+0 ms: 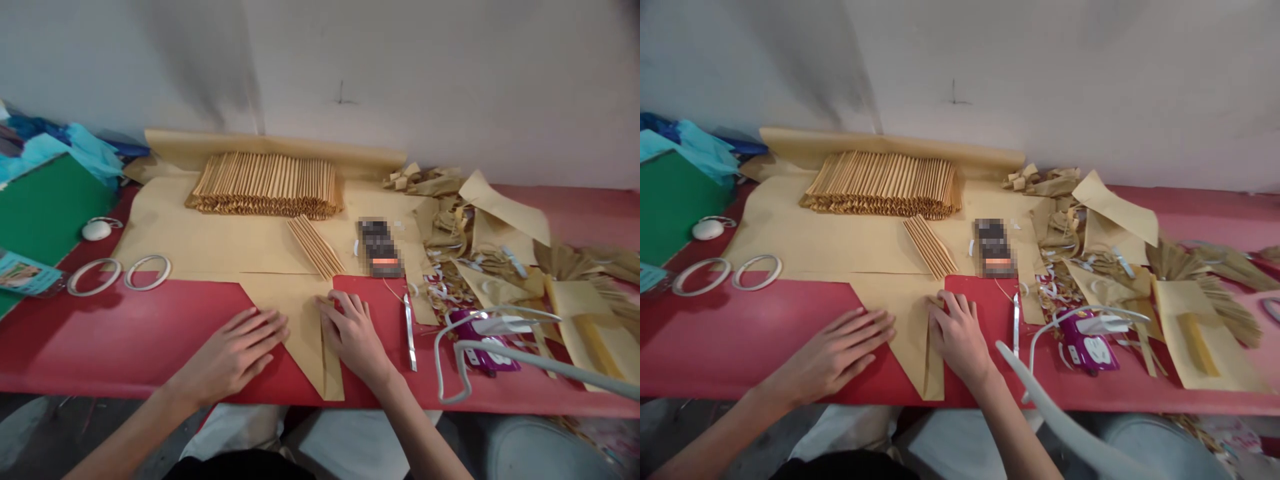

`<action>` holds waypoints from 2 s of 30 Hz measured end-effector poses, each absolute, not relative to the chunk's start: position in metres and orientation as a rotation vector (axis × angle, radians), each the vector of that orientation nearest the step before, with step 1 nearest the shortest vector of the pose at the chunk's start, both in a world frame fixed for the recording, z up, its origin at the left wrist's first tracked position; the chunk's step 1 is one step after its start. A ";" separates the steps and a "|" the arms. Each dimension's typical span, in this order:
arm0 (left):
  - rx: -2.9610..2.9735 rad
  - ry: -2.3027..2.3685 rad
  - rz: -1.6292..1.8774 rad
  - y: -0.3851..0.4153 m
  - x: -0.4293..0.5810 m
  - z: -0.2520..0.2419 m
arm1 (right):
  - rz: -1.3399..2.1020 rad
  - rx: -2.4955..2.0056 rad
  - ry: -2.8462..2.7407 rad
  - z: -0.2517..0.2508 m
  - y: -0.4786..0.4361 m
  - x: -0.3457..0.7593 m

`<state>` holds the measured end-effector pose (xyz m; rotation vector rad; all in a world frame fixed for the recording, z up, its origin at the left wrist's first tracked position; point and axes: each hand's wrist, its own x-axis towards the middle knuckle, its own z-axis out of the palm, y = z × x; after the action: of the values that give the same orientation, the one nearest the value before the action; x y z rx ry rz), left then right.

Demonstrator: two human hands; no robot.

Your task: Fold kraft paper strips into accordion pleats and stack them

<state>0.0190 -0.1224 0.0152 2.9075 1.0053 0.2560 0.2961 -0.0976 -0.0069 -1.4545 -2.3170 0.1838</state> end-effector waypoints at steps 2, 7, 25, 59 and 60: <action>2.892 0.896 0.277 -0.133 0.033 0.017 | 0.205 -1.450 -2.322 -0.007 -0.098 0.297; 2.896 0.811 0.253 -0.152 0.053 0.018 | 0.249 -1.457 -2.327 -0.006 -0.098 0.297; 2.839 0.744 0.265 -0.157 0.089 0.012 | 0.313 -1.446 -2.378 -0.009 -0.097 0.306; 2.558 1.696 0.535 -0.149 -0.012 0.001 | 0.077 -1.181 -2.726 0.015 -0.118 0.204; 2.546 1.709 0.534 -0.150 -0.012 0.001 | 0.068 -1.179 -2.739 0.013 -0.117 0.205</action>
<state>-0.0125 -0.1500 0.0006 2.5460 1.7088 0.5339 0.2045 -0.1171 0.0133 -1.1791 -2.7389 0.0676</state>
